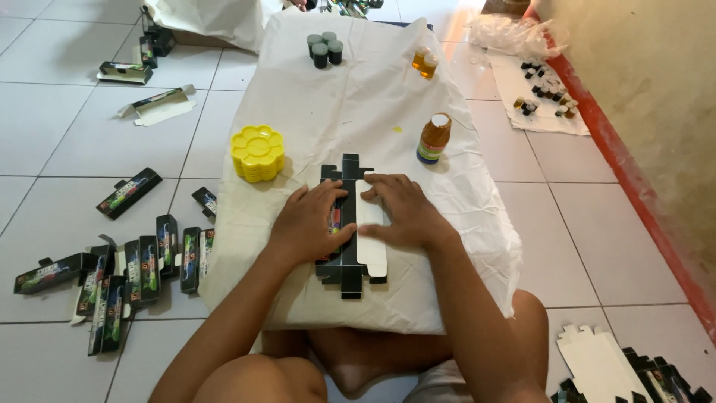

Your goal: The person assembles a cardboard box by folding its flaps and pressing them into place by hand.

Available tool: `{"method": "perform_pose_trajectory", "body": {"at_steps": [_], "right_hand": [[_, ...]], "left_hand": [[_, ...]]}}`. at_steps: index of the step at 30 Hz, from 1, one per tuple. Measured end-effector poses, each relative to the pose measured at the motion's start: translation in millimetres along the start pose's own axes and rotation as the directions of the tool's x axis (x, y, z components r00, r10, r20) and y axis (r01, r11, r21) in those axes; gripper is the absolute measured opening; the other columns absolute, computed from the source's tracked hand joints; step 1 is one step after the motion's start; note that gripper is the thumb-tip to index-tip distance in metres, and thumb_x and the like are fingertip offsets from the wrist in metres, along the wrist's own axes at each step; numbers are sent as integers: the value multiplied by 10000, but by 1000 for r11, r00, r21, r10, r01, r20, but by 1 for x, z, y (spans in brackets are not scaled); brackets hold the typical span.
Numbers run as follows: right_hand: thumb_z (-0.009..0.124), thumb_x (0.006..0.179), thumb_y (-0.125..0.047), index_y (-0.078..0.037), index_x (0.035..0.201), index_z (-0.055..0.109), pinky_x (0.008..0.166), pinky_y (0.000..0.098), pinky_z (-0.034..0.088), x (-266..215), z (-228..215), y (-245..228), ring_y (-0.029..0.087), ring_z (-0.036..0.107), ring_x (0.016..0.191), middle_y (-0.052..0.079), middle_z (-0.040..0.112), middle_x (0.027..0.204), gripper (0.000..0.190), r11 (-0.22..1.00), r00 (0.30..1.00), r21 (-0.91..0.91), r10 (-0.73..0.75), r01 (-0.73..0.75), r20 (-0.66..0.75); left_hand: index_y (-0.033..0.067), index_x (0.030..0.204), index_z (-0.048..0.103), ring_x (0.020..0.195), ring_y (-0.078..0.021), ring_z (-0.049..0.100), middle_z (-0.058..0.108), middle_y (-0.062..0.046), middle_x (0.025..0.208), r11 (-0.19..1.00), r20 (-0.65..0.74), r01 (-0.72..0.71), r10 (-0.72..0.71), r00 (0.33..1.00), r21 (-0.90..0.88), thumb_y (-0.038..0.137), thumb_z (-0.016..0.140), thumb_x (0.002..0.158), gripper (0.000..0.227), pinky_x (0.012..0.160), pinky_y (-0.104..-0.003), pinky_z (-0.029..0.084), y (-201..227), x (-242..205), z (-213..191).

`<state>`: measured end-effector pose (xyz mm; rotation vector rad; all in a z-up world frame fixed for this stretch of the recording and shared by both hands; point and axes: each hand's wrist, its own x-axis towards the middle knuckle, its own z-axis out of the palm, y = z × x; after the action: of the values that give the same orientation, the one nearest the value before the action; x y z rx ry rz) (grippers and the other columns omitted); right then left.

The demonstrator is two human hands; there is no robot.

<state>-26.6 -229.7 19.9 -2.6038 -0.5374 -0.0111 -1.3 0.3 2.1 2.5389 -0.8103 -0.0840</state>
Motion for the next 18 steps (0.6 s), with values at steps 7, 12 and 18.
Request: {"method": "perform_pose_trajectory", "body": {"at_steps": [7,12,18], "right_hand": [[795,673,-749,-153,1259,610,1123,490,370,4,-3,0,347,443,1433,100,520,1528,856,1000,1000,11,5,-6,22],[743,870,-495,-142,1234,621,1119,502,367,3,0,1,348,444,1427,91,528,1514,521,999,999,24,35,-35,13],[830,660,-729,-133,1258,611,1116,521,373,2,-3,-1,379,442,1426,119,514,1525,872,1000,999,1,-12,12,30]], "left_hand": [[107,1428,500,1511,-295,356,471,-142,1552,1000,-17,-11,11,1000,0,478,612,942,622,1238,-540,168,1,-1,-2],[112,1423,509,1509,-288,363,479,-134,1547,1000,-11,-9,8,1000,-15,505,615,939,633,1238,-538,167,2,-2,-3],[112,1419,510,1505,-287,367,487,-133,1535,1000,-20,-15,15,1000,-7,487,612,942,615,1235,-539,175,1,-2,-1]]}}
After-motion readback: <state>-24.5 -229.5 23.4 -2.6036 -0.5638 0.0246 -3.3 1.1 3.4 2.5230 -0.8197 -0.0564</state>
